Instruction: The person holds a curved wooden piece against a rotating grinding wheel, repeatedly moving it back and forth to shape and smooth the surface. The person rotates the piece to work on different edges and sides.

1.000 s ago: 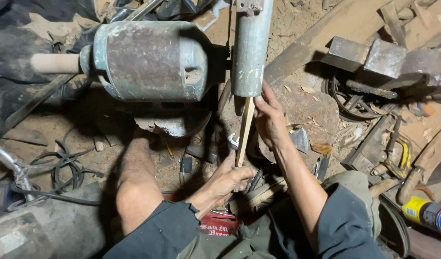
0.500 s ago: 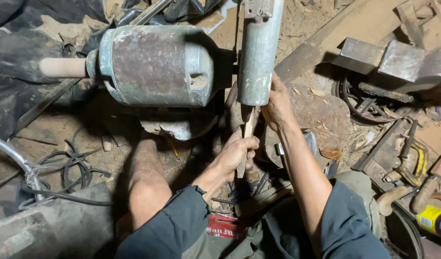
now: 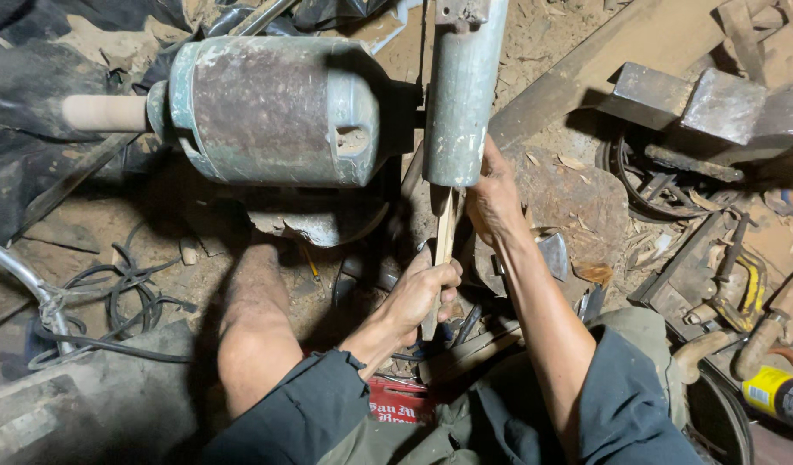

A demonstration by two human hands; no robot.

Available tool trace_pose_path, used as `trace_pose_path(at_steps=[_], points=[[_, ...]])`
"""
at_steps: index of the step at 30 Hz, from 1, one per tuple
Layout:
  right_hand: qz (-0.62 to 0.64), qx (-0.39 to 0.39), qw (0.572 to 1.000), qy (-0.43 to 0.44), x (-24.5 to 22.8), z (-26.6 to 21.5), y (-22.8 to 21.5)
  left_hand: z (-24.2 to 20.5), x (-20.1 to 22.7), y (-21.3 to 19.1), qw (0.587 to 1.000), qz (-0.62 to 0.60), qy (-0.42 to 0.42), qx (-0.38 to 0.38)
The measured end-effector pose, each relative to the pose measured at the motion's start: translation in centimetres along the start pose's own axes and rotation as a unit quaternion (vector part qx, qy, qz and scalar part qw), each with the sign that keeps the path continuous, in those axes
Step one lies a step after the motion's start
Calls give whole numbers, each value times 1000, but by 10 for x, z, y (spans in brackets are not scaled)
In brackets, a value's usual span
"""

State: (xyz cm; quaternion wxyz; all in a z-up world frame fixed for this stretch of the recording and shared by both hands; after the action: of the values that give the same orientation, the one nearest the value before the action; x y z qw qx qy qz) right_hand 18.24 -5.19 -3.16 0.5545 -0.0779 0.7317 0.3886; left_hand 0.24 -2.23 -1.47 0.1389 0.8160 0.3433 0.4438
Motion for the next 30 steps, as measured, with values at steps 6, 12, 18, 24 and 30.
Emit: trace_pose_path(at_steps=[6,12,18,24,30], points=[[-1,-7,1000,0,7,-16,-2,-8,-11,-3,1000,-8,-3,0],[0,45,996,76,5,-31,0,-18,-19,-6,1000,18,-5,-13],[-36,16,999,27,9,-38,0,-27,-22,-7,1000,23,-19,-5],[-27,0,1000,9,13,-47,0,-35,-27,-7,999,28,-19,-9],[-62,2,998,20,12,-55,-2,-39,-39,-10,999,31,-22,-4]])
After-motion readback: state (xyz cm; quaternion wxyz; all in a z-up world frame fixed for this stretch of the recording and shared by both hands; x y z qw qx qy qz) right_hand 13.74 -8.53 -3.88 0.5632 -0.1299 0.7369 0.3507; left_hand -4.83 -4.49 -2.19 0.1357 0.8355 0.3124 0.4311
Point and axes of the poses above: each hand's wrist, its own z-axis towards the middle knuckle, its own y-axis out of the palm, x = y × z, the point moved 3 cm from there along z, towards the middle knuckle, and after that the axes turned 3 degrees about z, right-handed, at the moved point
